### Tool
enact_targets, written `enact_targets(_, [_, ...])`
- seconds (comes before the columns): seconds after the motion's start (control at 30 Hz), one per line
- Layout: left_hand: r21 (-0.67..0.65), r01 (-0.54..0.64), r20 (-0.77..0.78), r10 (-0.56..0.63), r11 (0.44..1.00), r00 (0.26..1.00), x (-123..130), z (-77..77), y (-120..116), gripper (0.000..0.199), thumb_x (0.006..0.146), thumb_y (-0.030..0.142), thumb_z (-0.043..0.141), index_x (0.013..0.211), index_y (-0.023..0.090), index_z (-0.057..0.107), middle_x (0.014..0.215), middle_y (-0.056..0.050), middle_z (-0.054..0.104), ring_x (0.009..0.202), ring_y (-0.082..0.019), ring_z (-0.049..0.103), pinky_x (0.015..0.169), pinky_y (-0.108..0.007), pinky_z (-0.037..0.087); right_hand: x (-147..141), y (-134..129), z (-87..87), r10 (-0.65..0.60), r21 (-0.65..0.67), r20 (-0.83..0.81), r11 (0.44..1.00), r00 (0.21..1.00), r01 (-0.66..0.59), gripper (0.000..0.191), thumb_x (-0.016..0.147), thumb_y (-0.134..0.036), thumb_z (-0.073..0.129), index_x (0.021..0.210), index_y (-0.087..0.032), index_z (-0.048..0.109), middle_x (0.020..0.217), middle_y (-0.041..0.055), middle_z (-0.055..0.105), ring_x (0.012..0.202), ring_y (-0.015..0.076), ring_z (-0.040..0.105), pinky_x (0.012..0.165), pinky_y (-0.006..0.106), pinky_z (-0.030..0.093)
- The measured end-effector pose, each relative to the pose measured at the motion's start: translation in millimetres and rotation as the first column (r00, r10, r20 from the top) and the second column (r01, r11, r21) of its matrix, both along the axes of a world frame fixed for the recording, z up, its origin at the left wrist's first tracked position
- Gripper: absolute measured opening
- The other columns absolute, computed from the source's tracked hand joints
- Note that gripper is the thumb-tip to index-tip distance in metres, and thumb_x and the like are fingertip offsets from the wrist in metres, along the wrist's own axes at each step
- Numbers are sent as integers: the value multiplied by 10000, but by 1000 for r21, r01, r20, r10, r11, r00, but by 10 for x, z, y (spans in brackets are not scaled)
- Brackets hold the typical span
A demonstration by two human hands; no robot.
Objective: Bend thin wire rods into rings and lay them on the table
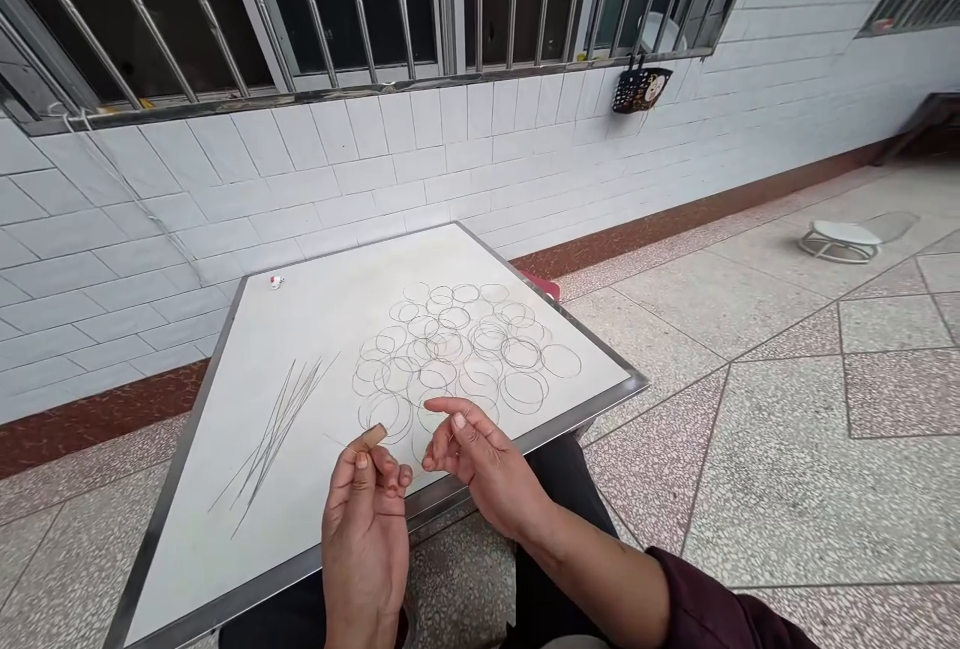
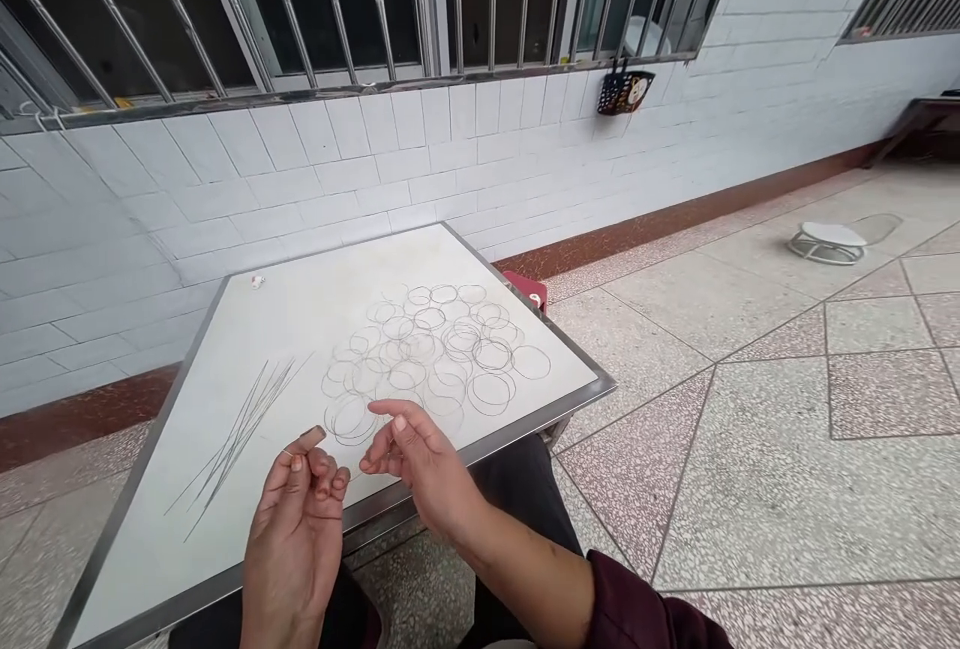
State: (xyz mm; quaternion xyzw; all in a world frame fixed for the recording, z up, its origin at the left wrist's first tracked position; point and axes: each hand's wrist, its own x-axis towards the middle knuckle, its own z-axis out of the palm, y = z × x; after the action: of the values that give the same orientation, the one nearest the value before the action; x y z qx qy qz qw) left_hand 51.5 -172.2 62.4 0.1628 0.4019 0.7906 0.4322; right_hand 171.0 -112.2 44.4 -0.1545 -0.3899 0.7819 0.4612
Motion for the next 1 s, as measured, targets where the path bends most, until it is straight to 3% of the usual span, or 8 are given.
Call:
enact_targets(0.1, [-6, 26, -44, -26, 1000, 999, -36, 62, 21, 257, 798, 357, 785, 991, 196, 732, 713, 11, 568, 665, -111, 510, 632, -232, 497, 24, 58, 21, 49, 101, 36, 993, 998, -52, 394, 975, -524, 576, 1211, -216, 644, 760, -18, 582, 808, 135, 636, 868, 347, 489])
enact_targets(0.33, [-67, 198, -143, -206, 978, 968, -93, 160, 17, 339, 853, 415, 715, 1104, 190, 682, 675, 18, 574, 585, -116, 474, 616, -281, 494, 133, 206, 123, 114, 272, 246, 945, 963, -182, 464, 997, -547, 511, 1308, -213, 590, 735, -32, 537, 782, 135, 612, 853, 353, 480])
enact_targets(0.43, [-127, 289, -202, -310, 949, 929, -140, 205, -10, 378, 884, 423, 669, 1184, 194, 641, 652, 8, 604, 589, -141, 522, 626, -299, 490, 195, 238, 175, 75, 350, 377, 911, 923, -217, 516, 1009, -572, 451, 1352, -198, 544, 720, -34, 535, 759, 143, 613, 832, 359, 486])
enact_targets(0.53, [-190, 353, -274, -394, 916, 877, -203, 244, -15, 325, 888, 414, 659, 1111, 178, 661, 713, -19, 646, 653, -160, 574, 681, -316, 501, 230, 256, 215, -5, 446, 484, 862, 875, -241, 538, 1023, -575, 393, 1370, -177, 494, 704, -39, 539, 705, 142, 607, 800, 358, 484])
enact_targets(0.8, [-288, 342, -538, -446, 895, 715, -348, 286, 188, 374, 950, 500, 526, 1128, 200, 662, 657, 27, 571, 592, -146, 556, 632, -300, 479, 124, 464, 336, -41, 513, 607, 783, 794, -351, 428, 1059, -388, 376, 1432, -183, 335, 855, -21, 557, 705, 131, 656, 787, 341, 510])
enact_targets(1.0, [-279, 181, -684, -327, 943, 652, -417, 358, 459, 407, 924, 522, 535, 1137, 211, 685, 734, 14, 595, 602, -154, 588, 658, -341, 547, -23, 726, 381, -131, 529, 671, 775, 729, -347, 341, 1060, -269, 337, 1393, -198, 367, 907, -10, 587, 725, 129, 688, 799, 327, 504])
